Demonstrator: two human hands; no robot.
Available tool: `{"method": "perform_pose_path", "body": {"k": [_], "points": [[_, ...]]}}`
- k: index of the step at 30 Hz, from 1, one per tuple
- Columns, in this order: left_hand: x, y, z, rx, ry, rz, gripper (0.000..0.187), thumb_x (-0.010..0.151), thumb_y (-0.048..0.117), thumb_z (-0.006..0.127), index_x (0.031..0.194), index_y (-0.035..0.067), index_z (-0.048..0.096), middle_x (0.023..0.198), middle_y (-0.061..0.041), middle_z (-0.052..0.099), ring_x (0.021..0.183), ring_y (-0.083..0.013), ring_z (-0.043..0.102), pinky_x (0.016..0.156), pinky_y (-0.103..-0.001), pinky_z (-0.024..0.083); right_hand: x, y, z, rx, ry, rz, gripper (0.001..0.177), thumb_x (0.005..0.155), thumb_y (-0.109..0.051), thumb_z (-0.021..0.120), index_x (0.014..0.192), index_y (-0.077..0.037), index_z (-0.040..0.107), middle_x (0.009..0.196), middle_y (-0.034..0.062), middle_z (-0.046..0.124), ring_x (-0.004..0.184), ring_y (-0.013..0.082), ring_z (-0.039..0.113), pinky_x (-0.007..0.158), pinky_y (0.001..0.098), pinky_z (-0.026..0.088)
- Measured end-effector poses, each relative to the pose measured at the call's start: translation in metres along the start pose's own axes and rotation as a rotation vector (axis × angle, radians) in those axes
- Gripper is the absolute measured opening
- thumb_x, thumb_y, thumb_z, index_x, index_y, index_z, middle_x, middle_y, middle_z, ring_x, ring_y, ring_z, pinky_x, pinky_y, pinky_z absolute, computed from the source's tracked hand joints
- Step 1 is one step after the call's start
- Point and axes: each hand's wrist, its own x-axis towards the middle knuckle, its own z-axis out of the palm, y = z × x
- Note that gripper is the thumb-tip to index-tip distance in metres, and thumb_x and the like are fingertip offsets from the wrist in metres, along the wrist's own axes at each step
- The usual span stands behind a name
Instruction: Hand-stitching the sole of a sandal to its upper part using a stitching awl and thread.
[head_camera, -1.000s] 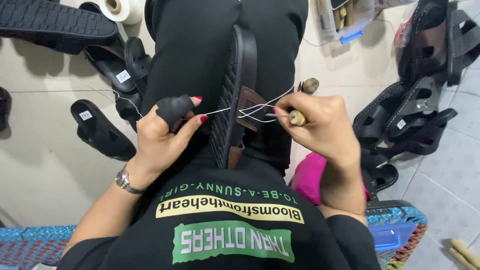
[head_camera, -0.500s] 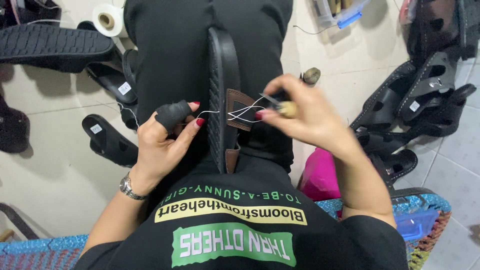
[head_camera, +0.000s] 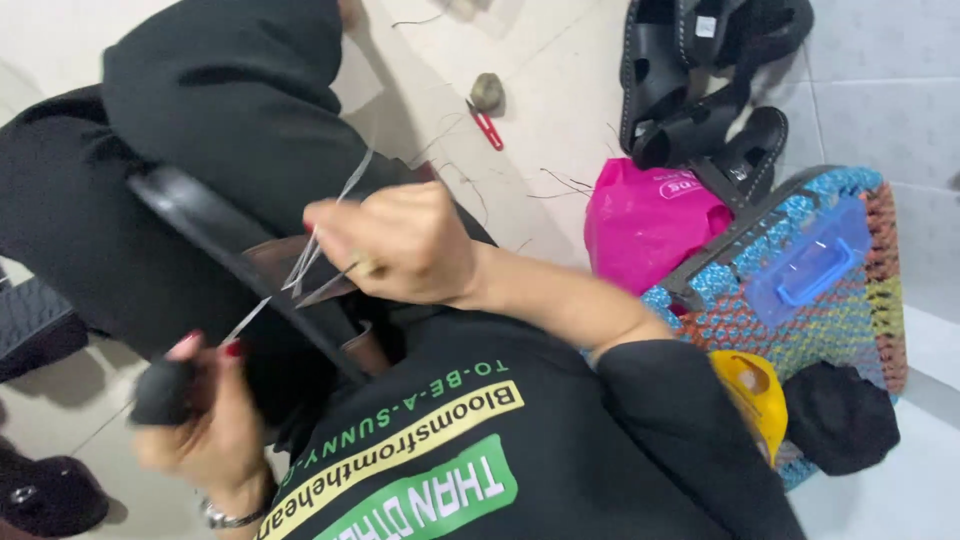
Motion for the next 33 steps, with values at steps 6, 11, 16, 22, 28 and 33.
{"method": "perform_pose_path", "body": {"k": [6, 11, 16, 22, 28, 33], "points": [[0.008, -0.046, -0.061, 0.494, 0.070, 0.229, 0.025, 0.111, -0.035, 0.074, 0.130, -0.023, 0.062, 0.123, -0.038, 0.069, 0.107, -0.0455, 0.070, 0.101, -0.049, 0.060, -0.048, 0.151, -0.089, -0.442, 0.291, 0.415, 0.035, 0.075, -0.021, 0.085, 0.100, -0.002, 0.069, 0.091, 0.0098, 0.066, 0.069, 0.0234, 0.065, 0.061, 0.0343, 0.053], [0.021, -0.045, -0.057, 0.381, -0.094, 0.236, 0.045, 0.107, -0.037, 0.064, 0.146, -0.021, 0.047, 0.130, -0.042, 0.062, 0.108, -0.0478, 0.066, 0.096, -0.050, 0.057, -0.061, 0.137, -0.057, -0.969, -0.007, 0.548, 0.074, 0.082, 0.001, 0.067, 0.149, -0.019, 0.045, 0.094, 0.0073, 0.053, 0.065, 0.0251, 0.055, 0.053, 0.0393, 0.050], [0.030, 0.015, -0.008, 0.372, -0.371, 0.161, 0.053, 0.093, -0.002, 0.080, 0.142, -0.015, 0.065, 0.096, -0.023, 0.073, 0.067, -0.0251, 0.064, 0.058, -0.034, 0.048, -0.023, 0.026, -0.012, 0.535, -0.654, 0.217, 0.089, 0.088, -0.042, 0.079, 0.158, -0.023, 0.026, 0.125, 0.0044, 0.077, 0.076, 0.0165, 0.067, 0.069, 0.0301, 0.057], [-0.022, -0.070, -0.048, -0.966, -0.676, -0.569, 0.032, 0.084, 0.002, 0.068, 0.114, -0.011, 0.069, 0.073, -0.011, 0.072, 0.055, -0.0064, 0.060, 0.051, -0.015, 0.047, -0.010, 0.037, -0.044, 1.104, -0.604, 0.457, 0.004, 0.091, -0.005, 0.074, 0.094, -0.004, 0.071, 0.090, 0.0005, 0.052, 0.072, 0.0093, 0.048, 0.068, 0.0239, 0.042], [0.028, -0.010, 0.004, 0.998, -0.262, 0.066, 0.046, 0.102, 0.048, 0.069, 0.127, 0.011, 0.077, 0.086, -0.022, 0.057, 0.060, -0.0348, 0.055, 0.050, -0.042, 0.048, 0.020, 0.038, 0.007, 1.809, -0.118, 0.790, 0.011, 0.095, -0.014, 0.071, 0.096, -0.007, 0.063, 0.089, 0.0061, 0.064, 0.058, 0.0085, 0.048, 0.049, 0.0215, 0.041], [0.001, 0.008, -0.017, -0.025, -0.528, -0.021, 0.048, 0.094, 0.016, 0.065, 0.054, 0.003, 0.044, 0.054, -0.006, 0.044, 0.047, -0.0195, 0.040, 0.046, -0.034, 0.037, 0.008, 0.052, 0.054, 1.498, 0.088, 1.172, 0.012, 0.088, 0.003, 0.068, 0.095, -0.007, 0.065, 0.071, 0.0039, 0.061, 0.046, 0.0070, 0.046, 0.035, 0.0206, 0.031]]}}
